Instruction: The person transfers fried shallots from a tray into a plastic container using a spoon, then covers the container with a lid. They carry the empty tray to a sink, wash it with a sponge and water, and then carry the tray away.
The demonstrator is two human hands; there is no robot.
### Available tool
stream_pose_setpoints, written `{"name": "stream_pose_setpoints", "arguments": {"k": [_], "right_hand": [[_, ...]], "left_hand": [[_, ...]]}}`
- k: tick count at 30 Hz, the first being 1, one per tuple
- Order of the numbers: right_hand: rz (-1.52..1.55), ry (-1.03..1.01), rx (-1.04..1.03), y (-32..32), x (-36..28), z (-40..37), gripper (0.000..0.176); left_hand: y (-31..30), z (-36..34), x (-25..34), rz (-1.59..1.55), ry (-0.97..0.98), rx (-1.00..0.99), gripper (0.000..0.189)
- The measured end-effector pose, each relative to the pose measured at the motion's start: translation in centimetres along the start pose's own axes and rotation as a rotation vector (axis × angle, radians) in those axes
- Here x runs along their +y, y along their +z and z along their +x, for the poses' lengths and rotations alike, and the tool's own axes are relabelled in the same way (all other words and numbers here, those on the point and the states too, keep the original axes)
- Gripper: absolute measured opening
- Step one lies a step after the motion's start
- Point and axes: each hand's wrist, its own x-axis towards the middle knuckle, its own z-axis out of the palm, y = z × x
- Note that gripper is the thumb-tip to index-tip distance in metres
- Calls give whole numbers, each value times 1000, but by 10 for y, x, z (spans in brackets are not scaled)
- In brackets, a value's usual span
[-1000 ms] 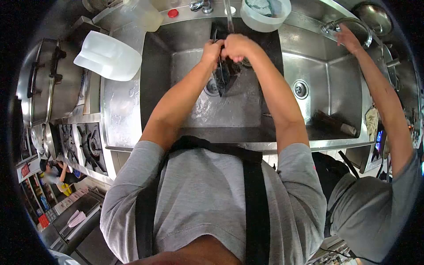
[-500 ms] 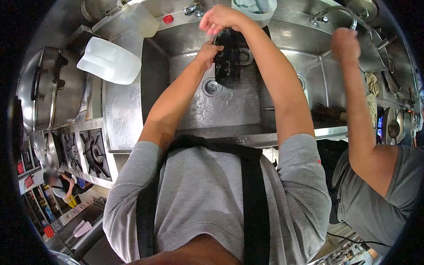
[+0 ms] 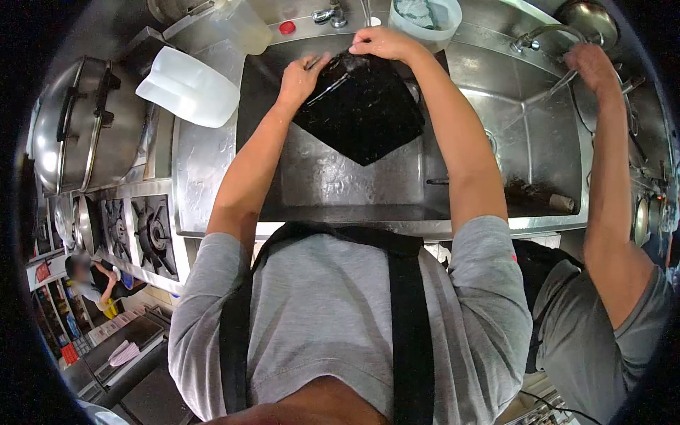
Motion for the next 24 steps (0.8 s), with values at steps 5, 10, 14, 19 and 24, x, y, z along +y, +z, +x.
{"name": "stream_pose_setpoints", "arguments": {"k": [5,10,14,19,24], "right_hand": [[301,132,-9,10,23,-22,24],[405,78,100,36,37,-24,24],[433,247,303,35,67,-26,26],[520,229,354,24,56,-28,27],[380,65,126,6,7,-23,26]], "left_hand": [[-26,-5,-9,226,9,279,37],[-34,-23,-21,5,-137,347,25],[-47,-39,-13,-33,-70,533,20],[-35,-37,-32,151,52,395,21],[-35,-33,17,304,375,88,33]]}}
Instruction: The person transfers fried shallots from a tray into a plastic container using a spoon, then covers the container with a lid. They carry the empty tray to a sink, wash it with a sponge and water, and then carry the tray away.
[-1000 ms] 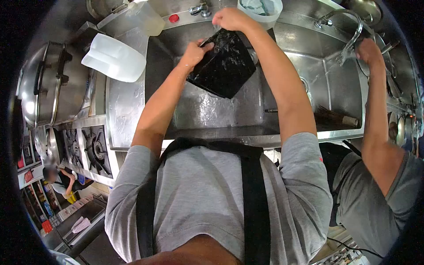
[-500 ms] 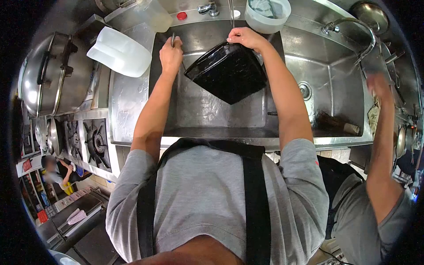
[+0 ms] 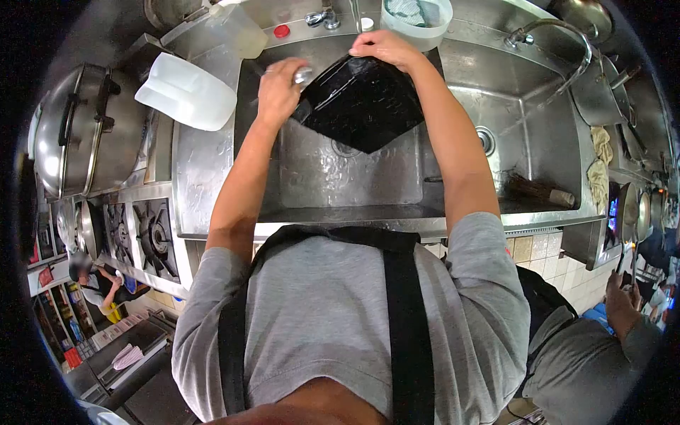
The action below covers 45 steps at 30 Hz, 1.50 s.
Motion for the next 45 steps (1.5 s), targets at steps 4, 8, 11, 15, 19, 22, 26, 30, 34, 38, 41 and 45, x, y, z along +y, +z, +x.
{"name": "stream_pose_setpoints", "arguments": {"k": [4,8,11,15,19,22,26,30,34,38,41,45], "right_hand": [[-52,-155,-2,-8,-6,18,26],[-462,-154,417,-51,-21,37,37],[-986,-81,742,-78,15,65,43],[-823,211,570,-101,30,98,45],[-466,260,284,-138,73,130,49],[-573,303,237,-111,23,99,51],[-357,415,226,-105,8,76,51],[-669,188,164,-109,48,84,49],[-773,71,558,-89,19,60,40],[-710,-310,759,-24,-39,0,30],[-898,-489,569,70,-45,-57,25],[-549,-464,603,86,-27,-42,19]], "left_hand": [[-4,7,10,-526,-380,-339,33],[5,-4,10,-958,-597,-291,30],[19,-5,10,-1206,-747,-183,23],[35,4,14,-1202,-842,0,21],[52,10,18,-1241,-781,89,21],[56,15,23,-1273,-760,110,21],[59,19,33,-1248,-765,73,22],[60,22,41,-1278,-731,82,22],[55,25,45,-1248,-733,75,22],[68,26,28,-1232,-759,85,21],[57,29,36,-1216,-775,86,21],[59,8,30,-1042,-532,7,30]]}}
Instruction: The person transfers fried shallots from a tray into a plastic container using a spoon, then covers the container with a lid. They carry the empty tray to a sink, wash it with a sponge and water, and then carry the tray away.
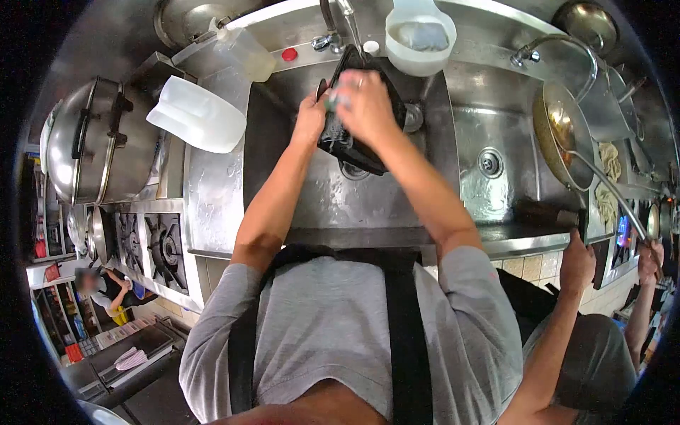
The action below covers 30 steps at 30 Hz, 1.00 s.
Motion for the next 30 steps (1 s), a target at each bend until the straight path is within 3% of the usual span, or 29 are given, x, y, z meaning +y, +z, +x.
{"name": "stream_pose_setpoints", "arguments": {"k": [2,4,6,8,10,14,16,18,19,20,21,23,24,26,29,30], "right_hand": [[-82,-8,154,12,45,30,20],[269,275,253,24,76,43,31],[127,498,164,32,98,21,35],[61,422,280,59,117,-28,37],[-107,577,140,71,93,-70,36],[194,343,186,80,-19,-92,39],[245,211,203,61,-46,-53,40],[169,312,221,64,-10,-25,40],[0,272,321,69,19,-16,36],[-50,394,307,74,47,-16,37],[-123,405,254,81,79,-28,38],[-97,501,94,80,78,-53,38],[-52,517,18,78,66,-67,38],[144,425,112,80,8,-79,38],[248,174,202,46,-71,-75,42],[233,83,198,41,-81,-77,43]], "left_hand": [[-3,-15,12,60,-27,-88,34],[-6,-28,15,110,35,-104,36],[-18,-34,21,19,-18,56,42],[-30,-37,43,-351,-3,88,43],[-42,-37,40,-475,-54,152,43],[-45,-32,20,-448,-46,189,41],[-45,-32,4,-324,-90,206,40],[-52,-28,-17,-356,-68,127,47],[-42,-42,13,-381,-120,161,43],[-45,-42,16,-445,-108,161,46],[-47,-43,22,-491,-101,161,46],[-51,-36,24,-583,-80,218,46],[-54,-32,19,-602,-63,219,45],[-48,-30,9,-623,-90,252,43],[-46,-24,-22,-586,-127,455,38],[-60,-16,-48,-416,-148,568,36]]}}
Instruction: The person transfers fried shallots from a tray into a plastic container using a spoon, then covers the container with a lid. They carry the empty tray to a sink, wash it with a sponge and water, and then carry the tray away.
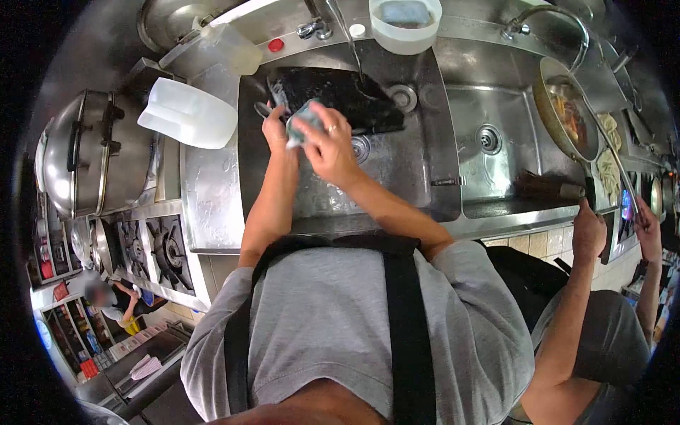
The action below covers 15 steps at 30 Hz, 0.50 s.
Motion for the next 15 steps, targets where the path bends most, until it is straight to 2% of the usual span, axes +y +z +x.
{"name": "stream_pose_setpoints", "arguments": {"k": [1,2,4,5,8,10,11,12,14,15], "right_hand": [[-22,-58,-121,-6,-1,-6,49],[-101,-55,-100,-9,5,-12,50],[-259,-66,-56,-13,23,-22,53],[-290,33,-62,-20,28,-21,51],[-251,157,223,-30,94,-29,50],[-43,495,345,-31,151,-38,44],[322,951,268,-38,180,-40,50],[498,1106,271,-40,190,-38,55],[637,1275,174,-48,203,-25,53],[597,1286,152,-54,191,-9,52]], "left_hand": [[-16,17,-11,-91,-140,-45,35],[-26,25,-16,-185,-279,-88,34],[-1,-22,24,-406,-281,-79,31],[-6,-21,29,-431,-304,-111,30],[-21,-19,41,-403,-268,-90,29],[-36,-22,49,-386,-236,-229,35],[-41,-25,53,-376,-219,-300,38],[-45,-27,56,-365,-202,-372,42],[-45,-33,68,-216,-181,-416,49],[-44,-39,76,-140,-172,-431,52]]}}
